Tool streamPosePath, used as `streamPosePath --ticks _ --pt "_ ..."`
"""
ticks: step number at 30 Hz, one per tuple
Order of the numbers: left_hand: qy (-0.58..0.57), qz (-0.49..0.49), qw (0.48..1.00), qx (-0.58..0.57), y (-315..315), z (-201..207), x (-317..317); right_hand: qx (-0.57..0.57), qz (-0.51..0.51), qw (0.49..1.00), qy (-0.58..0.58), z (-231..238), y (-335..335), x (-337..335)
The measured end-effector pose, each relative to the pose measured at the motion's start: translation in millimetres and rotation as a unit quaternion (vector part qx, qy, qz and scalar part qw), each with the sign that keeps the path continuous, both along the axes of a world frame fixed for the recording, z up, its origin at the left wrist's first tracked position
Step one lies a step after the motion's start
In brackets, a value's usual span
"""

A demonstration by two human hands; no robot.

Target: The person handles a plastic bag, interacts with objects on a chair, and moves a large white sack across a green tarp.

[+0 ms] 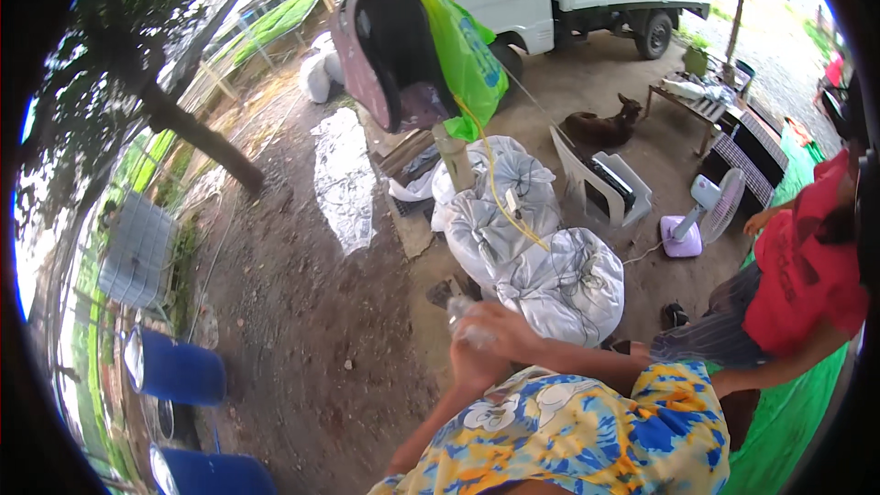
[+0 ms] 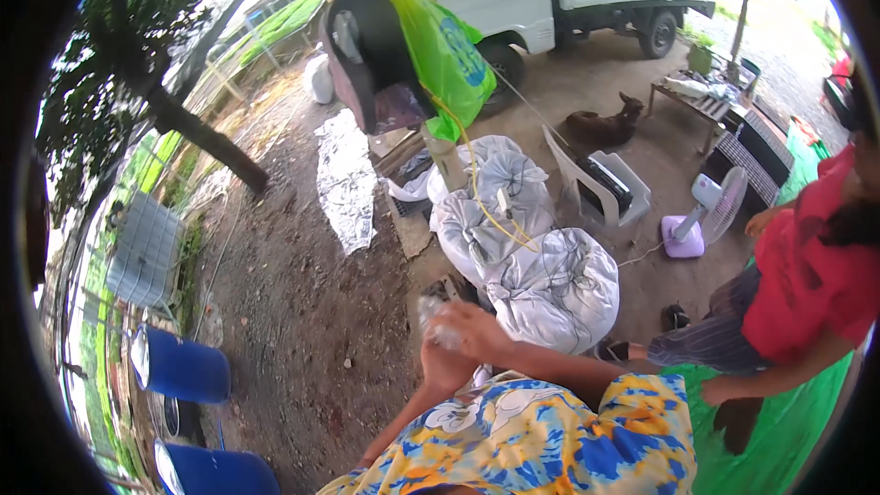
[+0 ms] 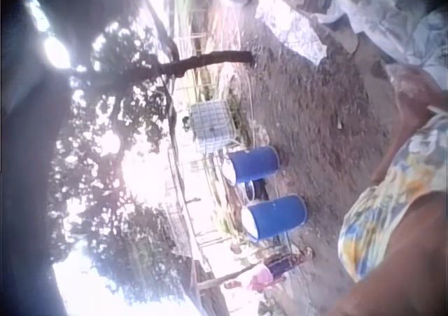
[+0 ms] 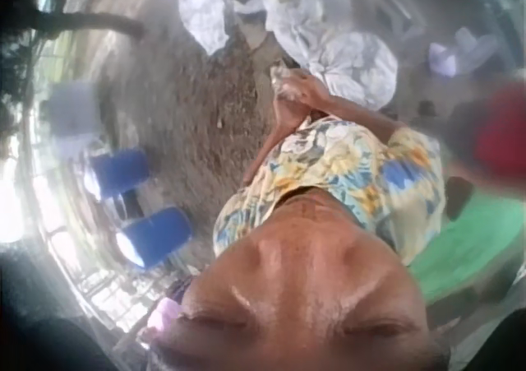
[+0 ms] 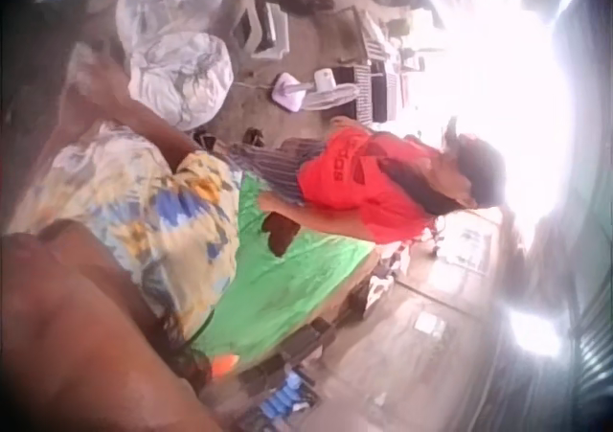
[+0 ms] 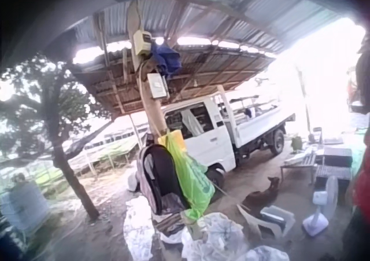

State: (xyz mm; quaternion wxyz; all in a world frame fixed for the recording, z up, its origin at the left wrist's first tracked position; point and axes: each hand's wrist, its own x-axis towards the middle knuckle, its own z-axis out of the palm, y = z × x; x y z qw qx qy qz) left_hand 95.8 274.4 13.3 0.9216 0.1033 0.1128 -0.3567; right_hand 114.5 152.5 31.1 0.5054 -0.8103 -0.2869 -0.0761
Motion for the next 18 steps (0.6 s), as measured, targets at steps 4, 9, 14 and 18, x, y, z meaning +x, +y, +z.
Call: streamPosePath --ticks 4,9,14,18 --pt "-0.046 -0.129 0.982 0.129 -23.9 31.6 34.2 0.077 -0.219 0.972 0.035 -8.4 -46.5 31.2" --pt "-0.098 -0.161 0.936 0.296 22.7 -26.3 77.4 0.101 -0.335 0.936 0.037 9.8 -64.5 88.2" --pt "-0.043 -0.092 0.832 0.545 152.8 -162.8 84.2 0.211 -0.362 0.906 0.057 45.7 -47.5 148.7" --pt "-0.486 -0.377 0.180 0.768 261.7 -218.2 69.8 0.365 -0.278 0.872 0.169 59.4 -38.4 169.4"
